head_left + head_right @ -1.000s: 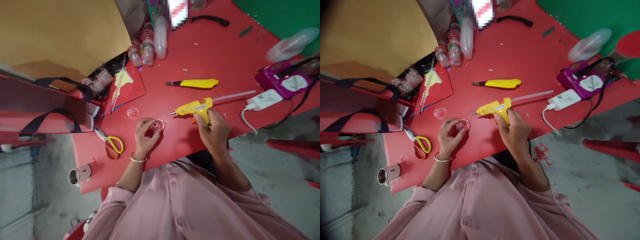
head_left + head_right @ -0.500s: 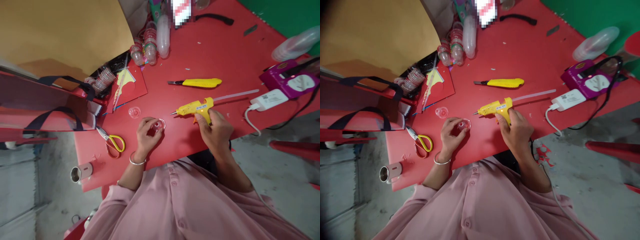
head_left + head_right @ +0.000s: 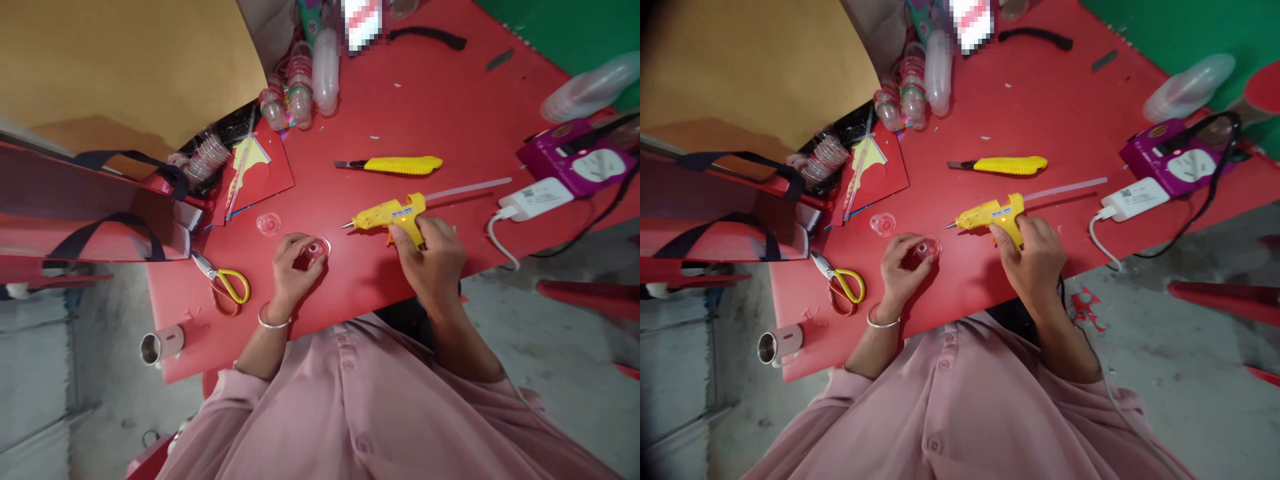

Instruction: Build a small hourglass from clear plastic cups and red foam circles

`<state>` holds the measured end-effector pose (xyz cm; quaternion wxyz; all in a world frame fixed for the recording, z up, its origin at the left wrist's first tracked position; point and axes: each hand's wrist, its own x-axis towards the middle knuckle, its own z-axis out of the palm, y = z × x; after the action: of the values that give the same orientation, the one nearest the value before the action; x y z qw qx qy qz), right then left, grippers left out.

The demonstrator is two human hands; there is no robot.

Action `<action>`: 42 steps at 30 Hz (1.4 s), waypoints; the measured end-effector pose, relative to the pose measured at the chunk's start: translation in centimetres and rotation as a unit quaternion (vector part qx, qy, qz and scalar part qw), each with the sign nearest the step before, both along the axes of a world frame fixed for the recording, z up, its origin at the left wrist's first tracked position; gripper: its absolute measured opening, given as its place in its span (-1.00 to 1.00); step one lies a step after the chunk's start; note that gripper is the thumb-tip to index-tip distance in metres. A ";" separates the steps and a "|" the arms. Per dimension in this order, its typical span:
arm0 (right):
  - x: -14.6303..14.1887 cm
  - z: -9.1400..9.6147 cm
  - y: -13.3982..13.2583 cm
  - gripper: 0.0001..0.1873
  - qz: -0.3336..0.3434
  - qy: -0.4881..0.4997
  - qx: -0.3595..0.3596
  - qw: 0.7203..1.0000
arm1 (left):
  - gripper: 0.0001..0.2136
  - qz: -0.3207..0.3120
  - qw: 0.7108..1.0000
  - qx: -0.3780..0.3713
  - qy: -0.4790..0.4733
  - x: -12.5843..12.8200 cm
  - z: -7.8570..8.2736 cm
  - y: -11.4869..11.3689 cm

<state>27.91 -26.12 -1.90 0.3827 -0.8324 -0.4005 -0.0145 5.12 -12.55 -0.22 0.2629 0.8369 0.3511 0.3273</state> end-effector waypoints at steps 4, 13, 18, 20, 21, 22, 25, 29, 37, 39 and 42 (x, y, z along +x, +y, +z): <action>0.0 -0.3 0.2 -0.60 -0.013 -0.015 0.008 1.000 | -0.74 -0.001 1.000 0.000 -0.004 0.0 -0.1 0.1; -1.1 0.5 -0.3 -0.52 -0.029 -0.100 -0.013 0.995 | -0.69 -0.016 1.000 -0.008 -0.024 -0.2 -0.7 0.3; -3.4 3.8 0.4 -0.62 0.027 -0.149 0.047 0.987 | -0.56 -0.038 0.998 -0.021 -0.039 -0.5 -0.6 0.2; -4.9 5.4 2.1 -0.67 0.100 -0.127 0.066 0.985 | -0.44 -0.042 0.996 -0.047 -0.063 -0.8 -0.3 0.1; -5.8 6.1 3.2 -0.65 0.130 -0.116 0.045 0.984 | -0.40 -0.041 0.993 -0.068 -0.084 -1.0 -0.1 0.0; -6.7 6.7 4.5 -0.62 0.151 -0.113 0.026 0.982 | -0.37 -0.034 0.989 -0.091 -0.114 -1.3 0.1 0.0; -9.0 7.5 8.4 -0.52 0.199 -0.133 -0.038 0.970 | -0.47 0.025 0.962 -0.149 -0.227 -2.1 0.8 0.3; -10.5 6.3 12.0 -0.46 0.239 -0.190 -0.079 0.949 | -0.65 0.108 0.914 -0.210 -0.329 -3.1 1.1 1.3; -10.1 3.9 13.4 -0.42 0.224 -0.186 -0.127 0.948 | -0.64 0.109 0.867 -0.318 -0.367 -3.9 1.0 2.1; -10.2 3.8 13.4 -0.42 0.227 -0.184 -0.138 0.946 | -0.65 0.107 0.864 -0.320 -0.374 -3.8 1.0 1.9; -10.3 3.8 13.3 -0.43 0.231 -0.194 -0.132 0.944 | -0.65 0.098 0.890 -0.278 -0.348 -3.5 0.9 1.4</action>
<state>17.61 -12.78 1.87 0.1770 -0.7414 -0.6464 -0.0333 1.65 -11.11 0.72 0.5567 0.5234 0.3946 0.5103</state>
